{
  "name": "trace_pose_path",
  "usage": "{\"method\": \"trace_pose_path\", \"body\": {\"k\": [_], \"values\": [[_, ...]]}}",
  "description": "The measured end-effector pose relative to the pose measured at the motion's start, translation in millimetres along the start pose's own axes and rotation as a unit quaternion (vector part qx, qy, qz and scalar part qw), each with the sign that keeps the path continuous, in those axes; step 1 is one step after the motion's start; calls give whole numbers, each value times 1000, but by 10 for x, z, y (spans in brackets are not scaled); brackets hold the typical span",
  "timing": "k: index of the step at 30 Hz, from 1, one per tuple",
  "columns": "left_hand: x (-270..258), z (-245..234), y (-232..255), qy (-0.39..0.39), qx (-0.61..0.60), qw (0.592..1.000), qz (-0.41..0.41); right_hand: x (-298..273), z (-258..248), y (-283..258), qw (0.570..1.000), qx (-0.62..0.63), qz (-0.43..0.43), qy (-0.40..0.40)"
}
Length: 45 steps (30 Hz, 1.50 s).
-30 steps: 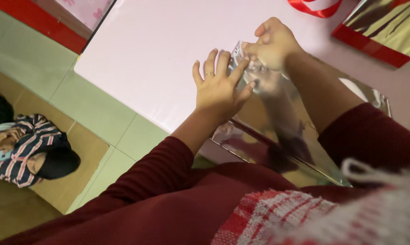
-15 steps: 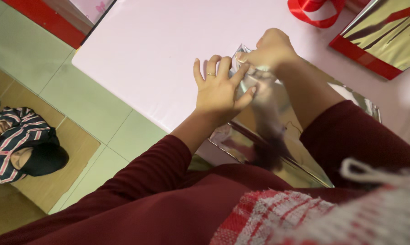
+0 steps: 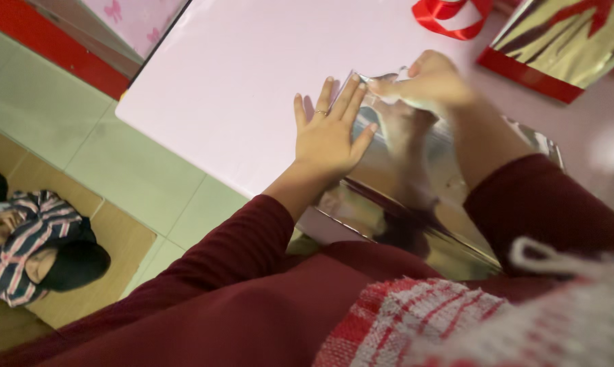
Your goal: The person wraps a rectangular box with silver foil paper on a white table. They fold the paper over the edges, crease the corners, and secure the folds with clear tape from a green dispenser. The person repeatedly adjusts and smooths the paper to ensure a tight fit.
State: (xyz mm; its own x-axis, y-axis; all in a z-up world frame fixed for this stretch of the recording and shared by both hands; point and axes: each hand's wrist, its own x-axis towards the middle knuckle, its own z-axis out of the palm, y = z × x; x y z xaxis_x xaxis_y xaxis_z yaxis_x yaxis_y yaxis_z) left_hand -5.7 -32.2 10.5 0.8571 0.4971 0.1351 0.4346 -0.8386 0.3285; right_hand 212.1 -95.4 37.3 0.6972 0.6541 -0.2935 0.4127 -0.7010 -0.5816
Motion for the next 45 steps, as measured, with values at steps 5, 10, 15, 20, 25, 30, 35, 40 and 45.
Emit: {"method": "trace_pose_path", "body": {"k": [5,10,15,20,25,30,35,40,45], "values": [[104,86,32,5,19,1000,10,-83,128,211,999,0,-32,40],[595,278,-127,-10,-100,984,-147,-447,-191,1234,935,-105,-158,300],[1335,264,-413,-105,-185,967,-138,-1051,-837,2587,933,52,250,255],[1057,261,-216,95,-105,986,-93,-1462,-845,2986,948,240,169,125],[-349,384,803,166,-60,955,237,-1684,-753,2684,965,174,144,130],[-893,257,2075,-123,-76,978,152,-1982,-659,2366,963,187,194,12],[-1154,346,2545,-175,-25,983,58,-2456,-337,2132,977,143,160,-13],[-1794,529,2134,25,52,986,153,-2943,55,1863,984,119,106,-75],[-2325,269,1346,-19,31,952,305,-3478,773,1497,979,156,97,-92]]}}
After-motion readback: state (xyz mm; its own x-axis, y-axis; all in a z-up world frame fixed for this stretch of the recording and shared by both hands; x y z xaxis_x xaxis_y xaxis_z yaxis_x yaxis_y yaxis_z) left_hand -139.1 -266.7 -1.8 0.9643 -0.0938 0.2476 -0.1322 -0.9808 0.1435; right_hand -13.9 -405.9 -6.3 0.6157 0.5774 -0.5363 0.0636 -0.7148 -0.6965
